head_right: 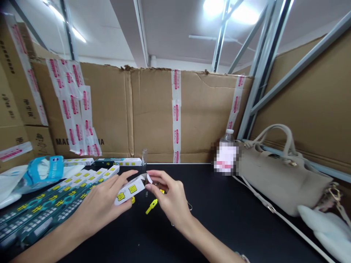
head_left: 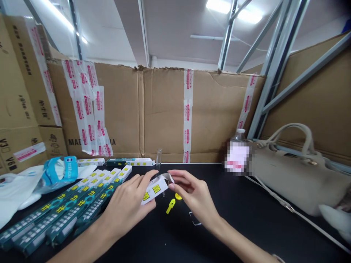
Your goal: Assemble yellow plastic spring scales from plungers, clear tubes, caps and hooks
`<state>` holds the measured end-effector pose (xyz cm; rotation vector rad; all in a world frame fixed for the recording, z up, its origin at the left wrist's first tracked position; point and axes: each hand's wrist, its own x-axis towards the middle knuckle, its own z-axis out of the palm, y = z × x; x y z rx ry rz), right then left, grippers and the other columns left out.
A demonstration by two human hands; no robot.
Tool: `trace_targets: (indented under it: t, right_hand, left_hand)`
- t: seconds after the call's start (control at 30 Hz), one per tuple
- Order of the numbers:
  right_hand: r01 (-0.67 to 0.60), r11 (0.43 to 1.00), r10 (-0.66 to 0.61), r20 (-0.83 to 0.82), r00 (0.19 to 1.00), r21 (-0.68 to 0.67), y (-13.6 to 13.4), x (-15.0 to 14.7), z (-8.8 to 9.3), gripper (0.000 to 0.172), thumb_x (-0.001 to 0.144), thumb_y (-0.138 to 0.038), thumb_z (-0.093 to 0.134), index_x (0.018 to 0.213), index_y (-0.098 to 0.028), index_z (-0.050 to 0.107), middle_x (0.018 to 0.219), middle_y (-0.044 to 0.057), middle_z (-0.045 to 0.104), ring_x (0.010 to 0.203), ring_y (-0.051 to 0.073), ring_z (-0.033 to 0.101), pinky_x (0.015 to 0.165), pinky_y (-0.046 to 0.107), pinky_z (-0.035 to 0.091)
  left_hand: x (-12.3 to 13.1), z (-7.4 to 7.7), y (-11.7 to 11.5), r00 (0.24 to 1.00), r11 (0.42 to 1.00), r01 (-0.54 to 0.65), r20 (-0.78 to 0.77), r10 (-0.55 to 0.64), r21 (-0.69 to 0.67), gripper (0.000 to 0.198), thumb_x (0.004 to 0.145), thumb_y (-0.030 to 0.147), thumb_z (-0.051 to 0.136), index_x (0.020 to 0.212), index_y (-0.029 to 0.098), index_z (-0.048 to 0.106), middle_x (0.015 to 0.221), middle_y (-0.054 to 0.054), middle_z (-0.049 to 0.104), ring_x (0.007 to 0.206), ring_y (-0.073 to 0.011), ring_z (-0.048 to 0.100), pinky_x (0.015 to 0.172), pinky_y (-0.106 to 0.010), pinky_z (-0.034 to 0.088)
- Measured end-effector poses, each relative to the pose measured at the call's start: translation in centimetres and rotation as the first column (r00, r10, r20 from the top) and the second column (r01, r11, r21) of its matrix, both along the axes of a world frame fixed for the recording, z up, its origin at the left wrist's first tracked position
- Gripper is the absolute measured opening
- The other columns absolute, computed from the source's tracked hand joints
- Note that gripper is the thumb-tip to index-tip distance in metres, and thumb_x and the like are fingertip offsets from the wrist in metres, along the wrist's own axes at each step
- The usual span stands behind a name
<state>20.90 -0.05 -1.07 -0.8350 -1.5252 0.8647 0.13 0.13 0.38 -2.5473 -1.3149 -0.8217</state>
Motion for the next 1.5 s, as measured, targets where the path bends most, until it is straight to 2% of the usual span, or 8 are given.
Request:
trace_targets:
  t: [0.2,0.5,0.67,0.97,1.1,1.27,1.37,1.5]
  right_hand:
    - [0.021,0.997,-0.032,0.143,0.989,0.077,-0.4,-0.4,-0.6,0.028,0.089,-0.034,0.063,0.115,-0.026,0.068,0.108,0.005,0.075,0.103,0.024,0.071,0.090,0.036,0.058]
    - [-0.037,0.979,0.006,-0.153,0.988,-0.199,0.1,-0.5,0.3,0.026,0.062,-0.031,0.087,0.079,-0.019,0.071,0.088,0.003,0.078,0.083,0.021,0.073,0.073,0.026,0.058]
    - [-0.081,0.955,0.018,-0.215,0.976,-0.285,0.3,-0.4,0.2,0.028,0.053,-0.029,0.091,0.065,-0.018,0.069,0.074,-0.001,0.076,0.074,0.017,0.070,0.071,0.024,0.056]
    - [-0.142,0.930,0.048,-0.271,0.962,-0.340,-0.2,-0.5,-0.3,0.034,0.067,-0.041,0.084,0.089,-0.017,0.077,0.090,0.007,0.077,0.085,0.022,0.071,0.088,0.038,0.055]
    - [-0.077,0.975,0.057,-0.099,0.993,-0.209,-0.5,-0.7,-0.5,0.033,0.079,-0.045,0.073,0.101,-0.021,0.077,0.109,0.009,0.073,0.098,0.025,0.067,0.093,0.041,0.051]
    - [-0.160,0.972,0.167,0.028,0.986,-0.171,-0.9,-0.4,-0.4,0.033,0.087,-0.042,0.065,0.116,-0.031,0.071,0.135,0.005,0.060,0.124,0.027,0.053,0.105,0.043,0.041]
    - [-0.185,0.969,0.206,0.117,0.972,-0.165,-0.8,-0.3,-0.2,0.038,0.089,-0.041,0.060,0.126,-0.032,0.064,0.141,0.005,0.051,0.121,0.026,0.055,0.103,0.042,0.044]
    - [-0.090,0.992,0.105,0.185,0.977,-0.086,-0.2,-0.2,-0.3,0.042,0.090,-0.040,0.057,0.131,-0.030,0.058,0.132,0.007,0.054,0.115,0.023,0.057,0.094,0.038,0.049]
  left_hand:
    - [0.1,0.1,0.1,0.999,0.999,-0.011,-0.039,0.010,-0.039,0.048,0.078,0.013,0.056,0.124,0.026,0.048,0.102,-0.005,0.064,0.091,-0.0260,0.064,0.075,-0.037,0.049]
    - [0.3,0.1,-0.2,0.999,0.999,0.015,-0.029,-0.016,-0.040,0.048,0.077,0.012,0.057,0.122,0.027,0.049,0.103,-0.003,0.065,0.090,-0.0243,0.064,0.075,-0.035,0.048]
    - [0.3,-0.2,-0.1,0.997,1.000,0.025,-0.076,-0.024,0.008,0.049,0.077,0.010,0.058,0.124,0.024,0.049,0.099,-0.003,0.065,0.088,-0.0243,0.063,0.073,-0.036,0.049]
    - [0.5,-0.8,-0.5,0.973,0.994,0.024,-0.230,0.002,0.109,0.053,0.082,0.012,0.061,0.133,0.015,0.047,0.096,-0.007,0.065,0.088,-0.0266,0.063,0.075,-0.040,0.052]
    - [0.3,-1.1,-0.5,0.966,0.994,-0.001,-0.256,0.030,0.112,0.054,0.086,0.015,0.060,0.137,0.012,0.044,0.102,-0.010,0.066,0.093,-0.0280,0.062,0.081,-0.043,0.052]
    - [0.0,-0.7,-0.1,0.963,0.997,-0.077,-0.257,0.079,0.017,0.051,0.088,0.017,0.059,0.137,0.013,0.046,0.103,-0.011,0.066,0.097,-0.0292,0.062,0.083,-0.043,0.052]
    - [-0.1,-0.1,-0.1,0.971,0.994,-0.107,-0.220,0.097,-0.033,0.050,0.087,0.015,0.058,0.136,0.016,0.048,0.104,-0.010,0.065,0.098,-0.0293,0.062,0.081,-0.042,0.052]
    - [-1.1,1.1,0.3,0.981,0.989,-0.129,-0.152,0.118,-0.068,0.040,0.090,0.018,0.052,0.130,0.023,0.053,0.109,-0.010,0.057,0.092,-0.0253,0.063,0.080,-0.038,0.052]
